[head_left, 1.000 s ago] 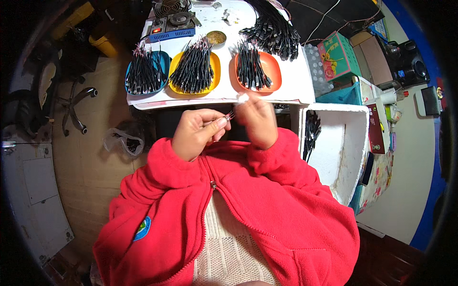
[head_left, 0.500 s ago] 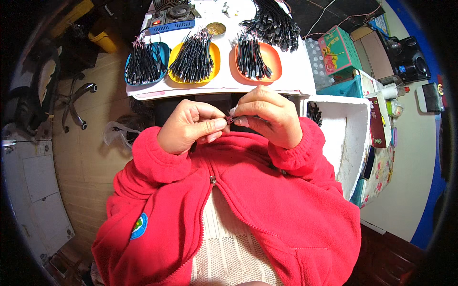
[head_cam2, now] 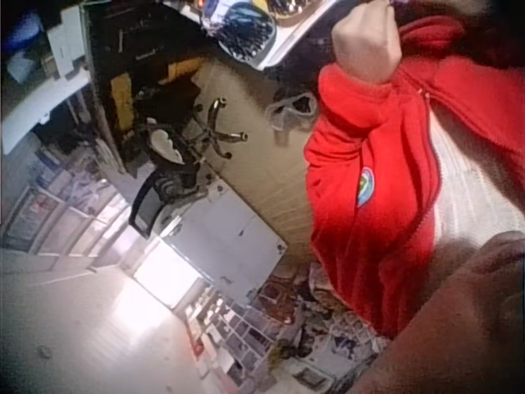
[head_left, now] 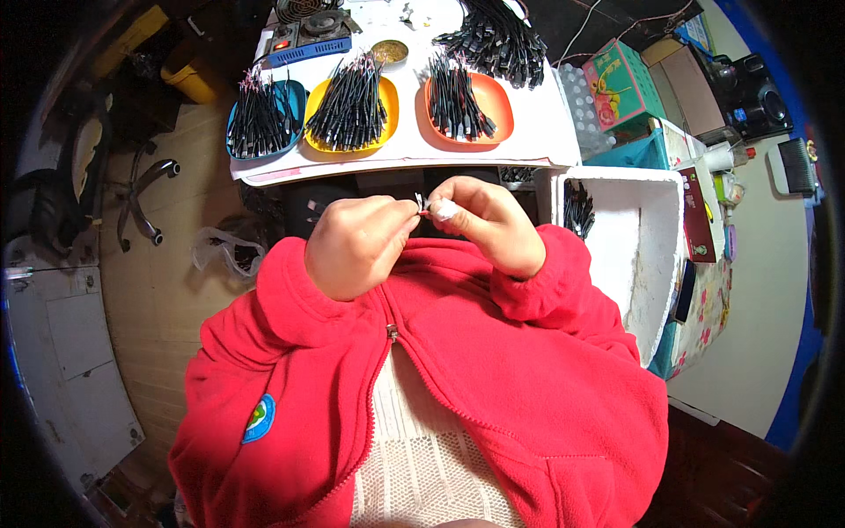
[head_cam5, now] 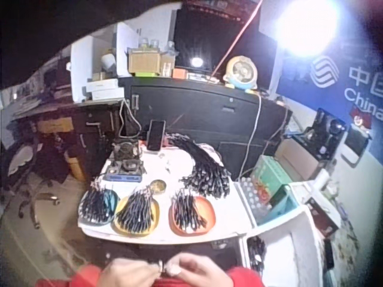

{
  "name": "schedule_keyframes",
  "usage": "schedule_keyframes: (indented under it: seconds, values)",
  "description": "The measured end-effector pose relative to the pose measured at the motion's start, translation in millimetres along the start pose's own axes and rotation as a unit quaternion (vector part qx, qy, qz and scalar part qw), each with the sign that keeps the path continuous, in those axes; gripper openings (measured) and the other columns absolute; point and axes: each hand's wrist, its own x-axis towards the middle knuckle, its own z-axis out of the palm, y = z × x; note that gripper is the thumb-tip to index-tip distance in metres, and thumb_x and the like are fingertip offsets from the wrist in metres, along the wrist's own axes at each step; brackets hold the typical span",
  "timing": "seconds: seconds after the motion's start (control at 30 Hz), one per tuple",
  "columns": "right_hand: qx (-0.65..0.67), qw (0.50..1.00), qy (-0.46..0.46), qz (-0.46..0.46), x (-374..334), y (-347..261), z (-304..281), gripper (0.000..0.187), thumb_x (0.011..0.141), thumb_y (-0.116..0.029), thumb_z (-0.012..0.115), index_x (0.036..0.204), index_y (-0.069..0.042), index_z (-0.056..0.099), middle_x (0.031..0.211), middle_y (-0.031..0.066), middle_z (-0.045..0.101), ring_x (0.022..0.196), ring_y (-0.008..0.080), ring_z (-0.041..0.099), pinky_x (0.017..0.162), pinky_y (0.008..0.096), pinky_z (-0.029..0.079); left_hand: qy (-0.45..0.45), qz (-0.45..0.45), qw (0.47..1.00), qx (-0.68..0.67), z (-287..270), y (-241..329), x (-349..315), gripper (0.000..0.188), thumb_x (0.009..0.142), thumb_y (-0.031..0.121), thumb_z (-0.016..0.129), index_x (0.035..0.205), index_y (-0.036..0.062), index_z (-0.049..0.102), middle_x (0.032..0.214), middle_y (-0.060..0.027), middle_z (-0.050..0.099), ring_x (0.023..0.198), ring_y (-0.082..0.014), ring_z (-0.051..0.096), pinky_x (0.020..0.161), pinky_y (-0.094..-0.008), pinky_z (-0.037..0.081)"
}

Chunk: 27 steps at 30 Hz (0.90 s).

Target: The person repeatedly picks black wire-like components from trays, strips or adjusts the ends by hand, and places them back into the trays. The process is continuous and repetitive, with no visible tools used.

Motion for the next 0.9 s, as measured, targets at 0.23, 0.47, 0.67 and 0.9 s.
schedule_keyframes:
  seconds: [0.23,0.47,0.67,0.9]
  values:
    - [-0.456,0.796,0.103,-0.384,4,-11,3,0.026,0.069,-0.002,0.074,0.091,-0.004,0.061,0.083,0.0065,0.06,0.075,0.0233,0.058,0.069,0.0343,0.047,-0.036,-0.182,0.961,-0.206,-6,-3,3,0.01,0.082,0.003,0.066,0.089,-0.0043,0.066,0.08,-0.0186,0.067,0.068,-0.0266,0.067,0.06,-0.0306,0.05]
    - [-0.135,0.989,0.057,-0.002,-3,1,7,0.011,0.091,-0.009,0.061,0.092,0.002,0.058,0.078,0.0041,0.056,0.072,0.0134,0.053,0.068,0.0284,0.045,0.023,0.069,0.994,0.086,8,-1,-2,0.015,0.079,-0.001,0.064,0.093,-0.0053,0.06,0.073,-0.0152,0.059,0.062,-0.03,0.061,0.054,-0.0363,0.049]
    - [-0.032,0.998,0.022,-0.05,-7,-1,5,0.017,0.093,-0.013,0.062,0.099,0.003,0.059,0.088,0.0013,0.06,0.078,0.0072,0.053,0.073,0.0237,0.046,0.005,-0.086,0.988,-0.13,5,-3,-9,0.012,0.085,0.002,0.063,0.094,-0.0071,0.064,0.072,-0.0099,0.062,0.059,-0.0152,0.058,0.053,-0.0272,0.046]
    - [-0.474,0.777,0.08,-0.405,1,-13,8,0.024,0.07,-0.003,0.074,0.09,-0.005,0.061,0.082,0.0086,0.058,0.077,0.0255,0.057,0.068,0.0342,0.045,-0.021,-0.213,0.924,-0.317,0,1,-9,0.011,0.087,0.003,0.064,0.095,-0.005,0.066,0.073,-0.0088,0.065,0.061,-0.0096,0.059,0.053,-0.0246,0.046]
